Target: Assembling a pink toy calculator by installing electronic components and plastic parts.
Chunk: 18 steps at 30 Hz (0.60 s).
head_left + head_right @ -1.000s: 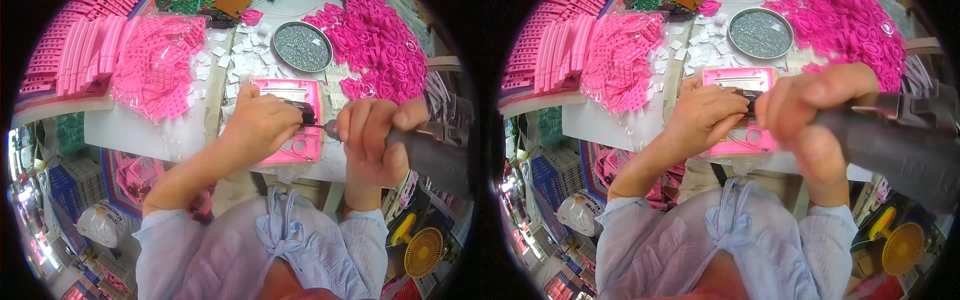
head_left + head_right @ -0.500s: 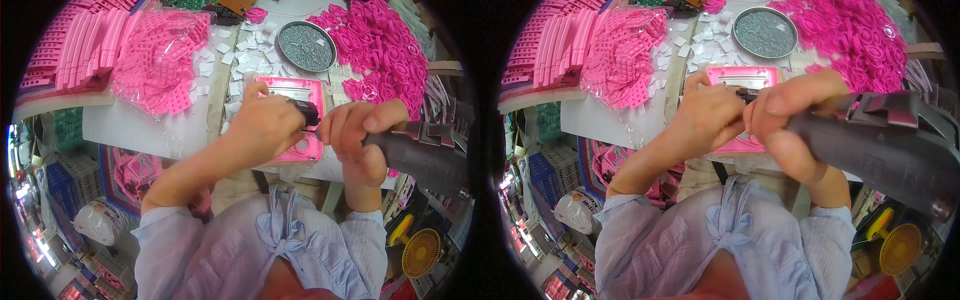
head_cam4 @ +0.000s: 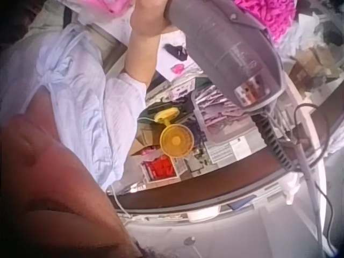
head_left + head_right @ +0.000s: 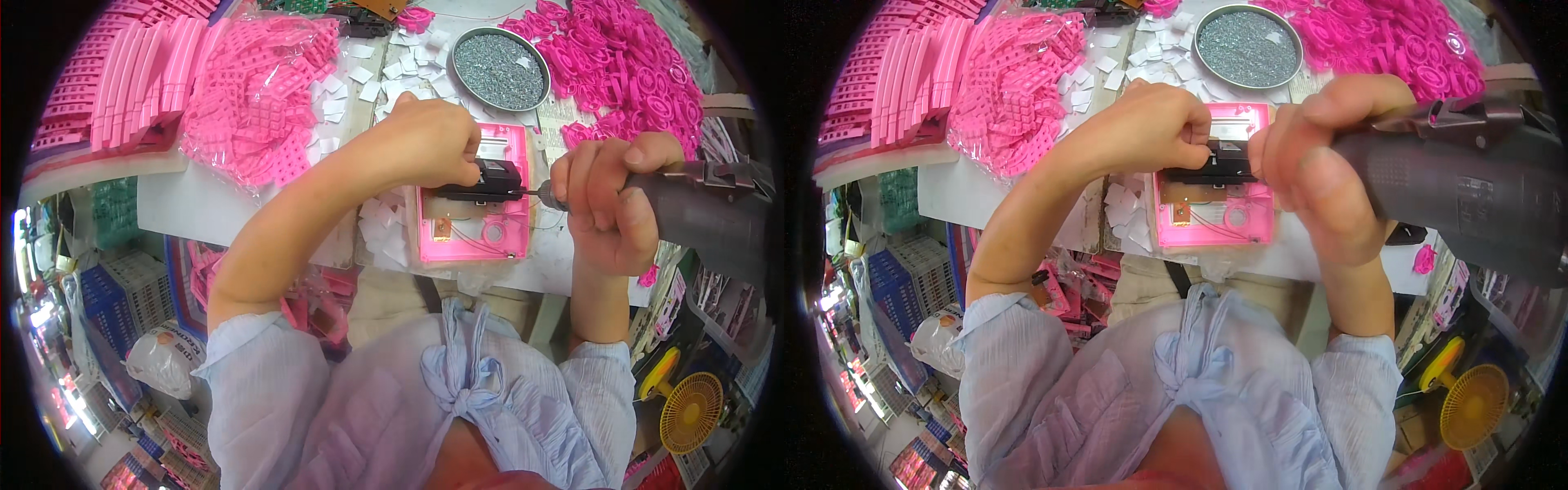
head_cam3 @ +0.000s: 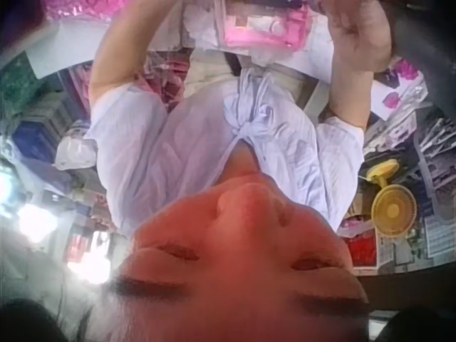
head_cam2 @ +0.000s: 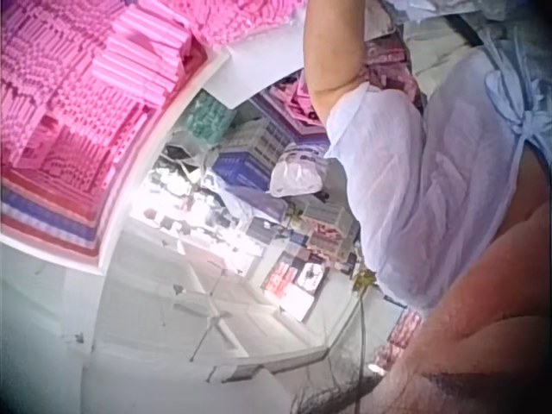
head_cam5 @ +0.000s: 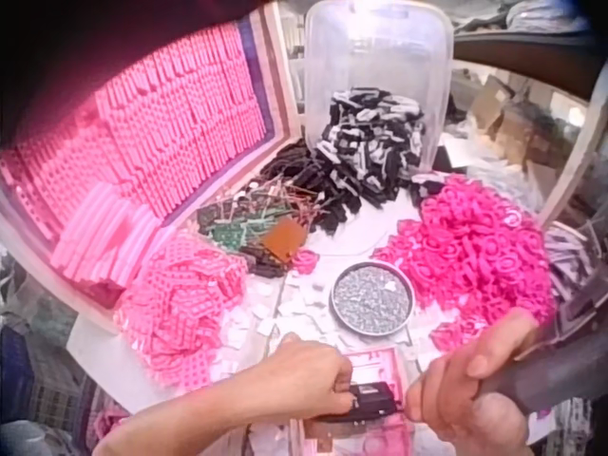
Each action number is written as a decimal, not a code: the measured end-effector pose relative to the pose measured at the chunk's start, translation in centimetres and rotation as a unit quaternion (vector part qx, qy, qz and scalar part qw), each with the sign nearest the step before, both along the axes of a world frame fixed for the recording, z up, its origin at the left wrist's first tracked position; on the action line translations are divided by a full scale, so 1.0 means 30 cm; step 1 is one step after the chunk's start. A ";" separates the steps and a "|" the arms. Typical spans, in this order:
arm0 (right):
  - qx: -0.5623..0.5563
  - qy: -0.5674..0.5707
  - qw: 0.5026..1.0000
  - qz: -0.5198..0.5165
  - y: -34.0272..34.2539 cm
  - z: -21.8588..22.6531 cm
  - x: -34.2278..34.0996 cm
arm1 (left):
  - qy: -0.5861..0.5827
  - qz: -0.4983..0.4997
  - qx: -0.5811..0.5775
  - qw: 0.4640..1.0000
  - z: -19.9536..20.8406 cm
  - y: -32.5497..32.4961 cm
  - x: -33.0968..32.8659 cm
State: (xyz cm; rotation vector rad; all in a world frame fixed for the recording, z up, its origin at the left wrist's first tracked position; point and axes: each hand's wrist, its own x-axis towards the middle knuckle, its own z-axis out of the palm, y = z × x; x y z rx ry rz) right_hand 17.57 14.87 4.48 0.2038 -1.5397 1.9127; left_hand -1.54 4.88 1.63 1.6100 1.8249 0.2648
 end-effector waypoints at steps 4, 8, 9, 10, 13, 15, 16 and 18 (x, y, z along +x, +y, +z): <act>0.000 0.000 1.000 -0.005 -0.016 0.012 0.005 | 0.036 0.024 0.107 0.993 0.003 -0.042 -0.003; -0.011 0.011 1.000 -0.023 -0.003 0.002 0.016 | 0.026 0.052 0.266 0.962 -0.006 -0.187 0.025; -0.017 0.014 0.999 -0.026 -0.002 -0.004 0.014 | 0.063 0.065 0.296 0.951 -0.026 -0.208 0.061; -0.029 0.020 0.999 -0.022 -0.012 -0.005 -0.001 | 0.104 0.083 0.323 0.937 -0.052 -0.239 0.113; -0.036 0.034 0.999 -0.016 -0.033 -0.021 -0.052 | 0.137 0.112 0.377 0.909 -0.161 -0.261 0.154; -0.008 0.022 0.999 -0.030 -0.051 -0.032 -0.069 | 0.119 0.123 0.380 0.909 -0.167 -0.257 0.157; 0.019 0.004 0.999 -0.042 -0.061 -0.030 -0.073 | 0.115 0.122 0.378 0.911 -0.166 -0.257 0.159; 0.042 0.005 0.998 -0.041 -0.066 -0.040 -0.090 | 0.108 0.120 0.374 0.914 -0.164 -0.257 0.160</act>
